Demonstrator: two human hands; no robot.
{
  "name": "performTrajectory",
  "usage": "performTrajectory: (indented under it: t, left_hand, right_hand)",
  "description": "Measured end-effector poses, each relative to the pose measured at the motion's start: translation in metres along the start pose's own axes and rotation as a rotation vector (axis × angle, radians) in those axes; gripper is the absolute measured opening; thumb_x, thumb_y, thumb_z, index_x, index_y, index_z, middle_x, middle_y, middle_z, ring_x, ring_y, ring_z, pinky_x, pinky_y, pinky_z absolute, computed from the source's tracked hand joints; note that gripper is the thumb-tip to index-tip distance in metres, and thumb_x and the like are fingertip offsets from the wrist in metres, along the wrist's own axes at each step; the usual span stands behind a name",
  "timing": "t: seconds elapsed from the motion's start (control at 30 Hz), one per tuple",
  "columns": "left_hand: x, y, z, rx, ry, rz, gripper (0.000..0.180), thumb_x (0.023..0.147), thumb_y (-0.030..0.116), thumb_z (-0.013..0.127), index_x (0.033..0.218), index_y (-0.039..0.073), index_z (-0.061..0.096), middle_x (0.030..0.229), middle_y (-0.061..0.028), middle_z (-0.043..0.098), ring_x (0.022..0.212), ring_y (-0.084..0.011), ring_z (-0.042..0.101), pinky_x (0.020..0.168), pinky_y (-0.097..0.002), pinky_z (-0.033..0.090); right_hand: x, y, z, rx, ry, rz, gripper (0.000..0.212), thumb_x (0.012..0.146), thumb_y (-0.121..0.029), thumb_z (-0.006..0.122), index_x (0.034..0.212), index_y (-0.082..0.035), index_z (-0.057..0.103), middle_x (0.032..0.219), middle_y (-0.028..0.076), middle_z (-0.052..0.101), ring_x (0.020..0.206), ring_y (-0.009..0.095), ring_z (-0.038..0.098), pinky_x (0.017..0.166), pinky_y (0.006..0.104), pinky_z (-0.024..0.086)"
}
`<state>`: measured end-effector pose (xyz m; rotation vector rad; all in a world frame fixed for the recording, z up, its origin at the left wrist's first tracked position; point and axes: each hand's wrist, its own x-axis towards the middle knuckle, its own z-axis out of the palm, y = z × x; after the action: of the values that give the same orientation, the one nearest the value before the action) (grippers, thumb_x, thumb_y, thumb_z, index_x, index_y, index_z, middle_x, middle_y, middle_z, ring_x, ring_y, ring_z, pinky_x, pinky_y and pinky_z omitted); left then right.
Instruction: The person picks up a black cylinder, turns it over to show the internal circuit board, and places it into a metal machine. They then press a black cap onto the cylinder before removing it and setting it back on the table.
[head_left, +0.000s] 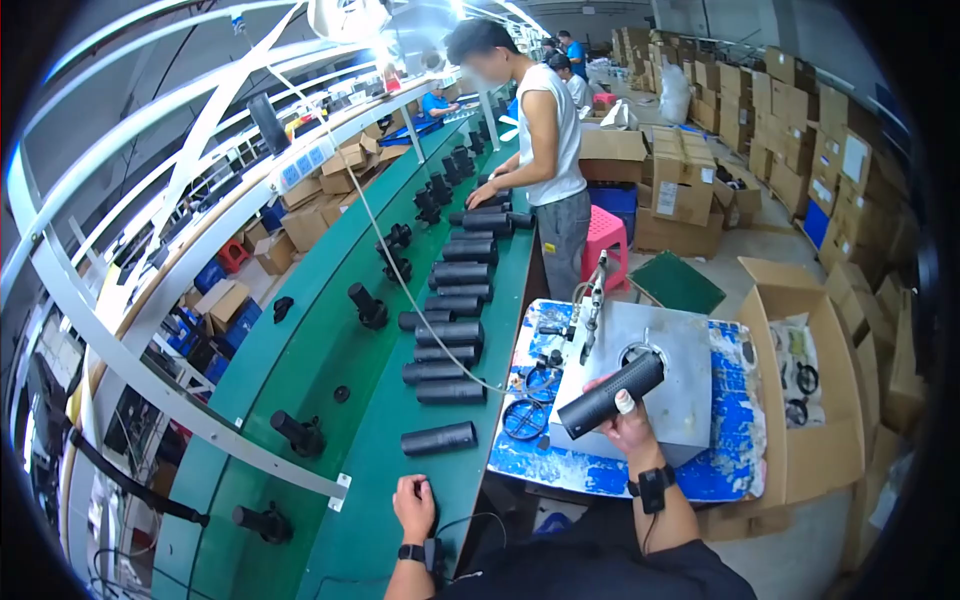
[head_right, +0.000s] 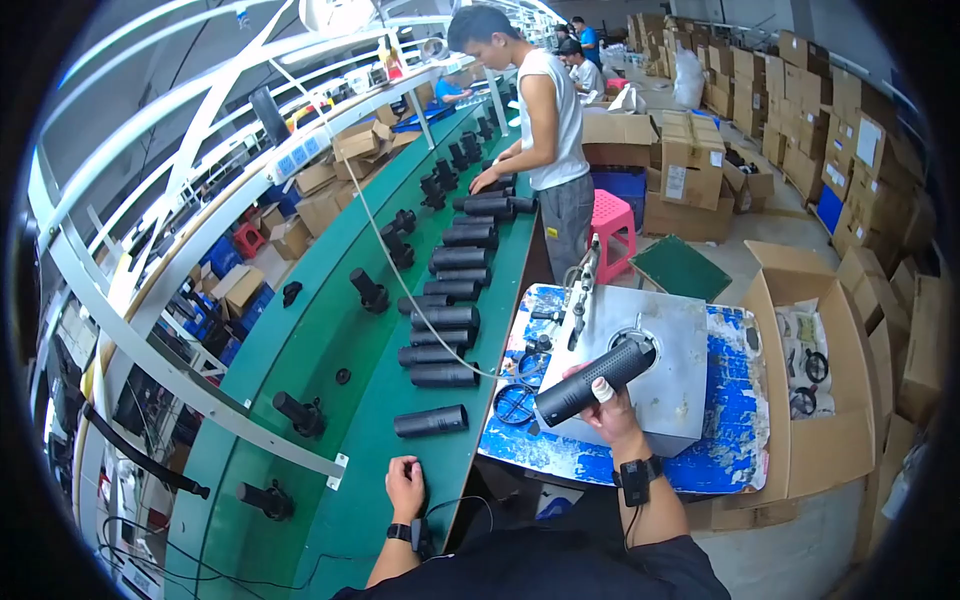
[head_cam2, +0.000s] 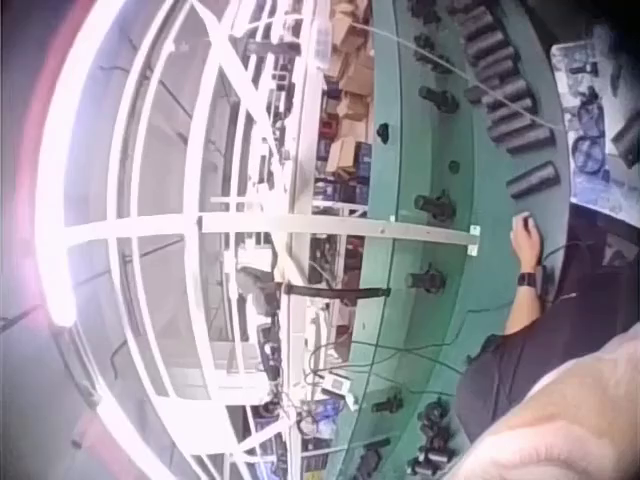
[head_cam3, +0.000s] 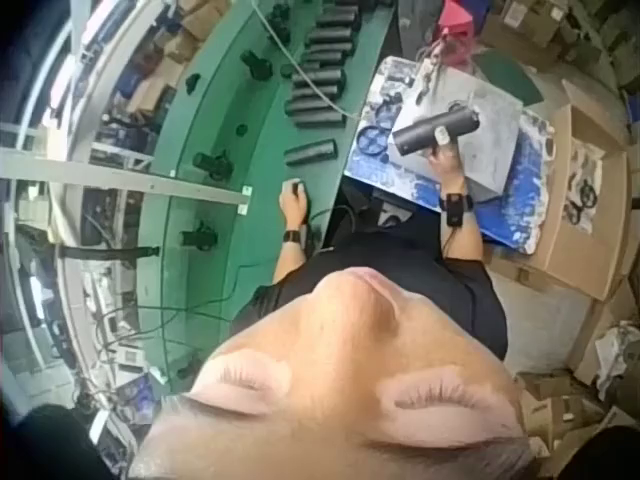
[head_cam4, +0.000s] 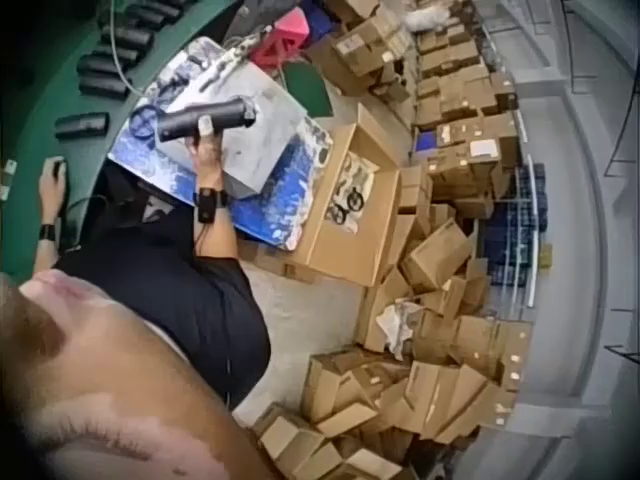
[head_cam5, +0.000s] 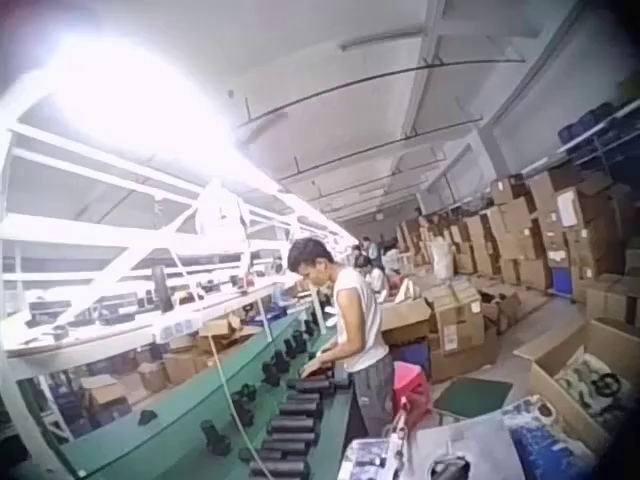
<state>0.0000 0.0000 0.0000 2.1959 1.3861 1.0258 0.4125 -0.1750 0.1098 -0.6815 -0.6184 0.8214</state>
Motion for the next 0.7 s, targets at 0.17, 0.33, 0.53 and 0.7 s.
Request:
performTrajectory:
  t: [0.17, 0.33, 0.53, 0.7]
  left_hand:
    - [-0.021, 0.012, 0.004, 0.064, -0.024, 0.018, 0.011, 0.094, 0.014, 0.072, 0.105, 0.013, 0.071, 0.104, -0.0066, 0.071, 0.096, -0.0287, 0.069, 0.086, -0.044, 0.048]
    - [-0.02, 0.01, 0.005, 0.092, -0.025, 0.052, 0.008, 0.094, 0.012, 0.072, 0.102, 0.011, 0.071, 0.1, -0.0078, 0.07, 0.087, -0.0284, 0.067, 0.08, -0.0418, 0.05]
    - [-0.012, 0.006, 0.012, 0.019, -0.055, 0.019, 0.009, 0.093, 0.013, 0.072, 0.101, 0.009, 0.071, 0.104, -0.0086, 0.071, 0.096, -0.0322, 0.069, 0.088, -0.0435, 0.051]
    - [-0.013, 0.011, 0.003, -0.033, -0.113, 0.001, 0.009, 0.093, 0.009, 0.071, 0.101, 0.007, 0.071, 0.103, -0.0107, 0.07, 0.091, -0.0331, 0.068, 0.083, -0.0436, 0.053]
  right_hand:
    - [-0.015, -0.019, 0.003, -0.04, -0.03, 0.034, 0.063, 0.097, -0.058, 0.076, 0.128, -0.004, 0.067, 0.113, 0.011, 0.074, 0.05, 0.004, 0.047, 0.041, 0.0192, 0.034]
    - [-0.019, -0.022, 0.007, -0.08, -0.011, 0.058, 0.062, 0.098, -0.058, 0.075, 0.124, -0.002, 0.071, 0.095, 0.008, 0.072, 0.046, 0.003, 0.044, 0.04, 0.0196, 0.032]
    - [-0.006, -0.027, 0.002, -0.088, -0.009, 0.134, 0.075, 0.094, -0.072, 0.071, 0.123, -0.004, 0.071, 0.085, 0.003, 0.07, 0.048, 0.004, 0.045, 0.042, 0.0201, 0.033]
    - [-0.009, -0.016, 0.004, 0.056, 0.094, 0.101, 0.076, 0.101, -0.073, 0.06, 0.138, -0.007, 0.062, 0.107, 0.007, 0.073, 0.056, 0.005, 0.051, 0.043, 0.0201, 0.036]
